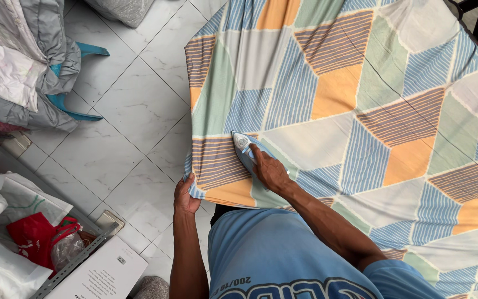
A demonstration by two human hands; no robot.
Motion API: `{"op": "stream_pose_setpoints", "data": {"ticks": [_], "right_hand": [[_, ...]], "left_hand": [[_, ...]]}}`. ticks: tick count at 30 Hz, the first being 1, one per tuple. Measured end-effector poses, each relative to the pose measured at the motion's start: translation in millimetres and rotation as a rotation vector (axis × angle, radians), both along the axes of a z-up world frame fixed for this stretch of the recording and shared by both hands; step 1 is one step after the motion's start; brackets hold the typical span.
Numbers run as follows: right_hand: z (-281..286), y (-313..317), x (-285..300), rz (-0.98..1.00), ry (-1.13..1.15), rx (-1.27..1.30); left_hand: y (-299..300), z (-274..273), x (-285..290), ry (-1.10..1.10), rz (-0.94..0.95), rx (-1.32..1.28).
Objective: The person irons a large patterned bed sheet laid out on a table. They use a steam iron in their right hand and hold the sheet with their left hand, moving systematically across the surface to smooth out wrinkles.
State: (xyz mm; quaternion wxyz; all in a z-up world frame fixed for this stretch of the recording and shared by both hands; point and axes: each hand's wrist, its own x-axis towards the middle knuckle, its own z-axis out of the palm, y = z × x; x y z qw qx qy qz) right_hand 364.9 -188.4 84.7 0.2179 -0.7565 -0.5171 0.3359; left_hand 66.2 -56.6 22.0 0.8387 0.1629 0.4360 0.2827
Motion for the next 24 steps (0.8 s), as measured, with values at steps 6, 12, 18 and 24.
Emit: {"op": "stream_pose_setpoints", "data": {"ticks": [6, 12, 18, 24], "right_hand": [[2.0, -5.0, 41.5, -0.187, -0.058, 0.076], [15.9, -16.8, 80.3, -0.312, -0.029, 0.018], [31.7, -27.0, 101.1, -0.463, -0.022, -0.071], [43.6, -44.5, 107.0, -0.709, -0.009, -0.169]], "left_hand": [[9.9, -25.2, 13.9, 0.075, 0.191, -0.116], [35.5, -60.9, 61.8, -0.065, 0.183, -0.237], [97.6, -102.7, 152.7, 0.087, -0.131, -0.409], [119.7, -119.6, 245.0, 0.043, -0.423, -0.403]]}}
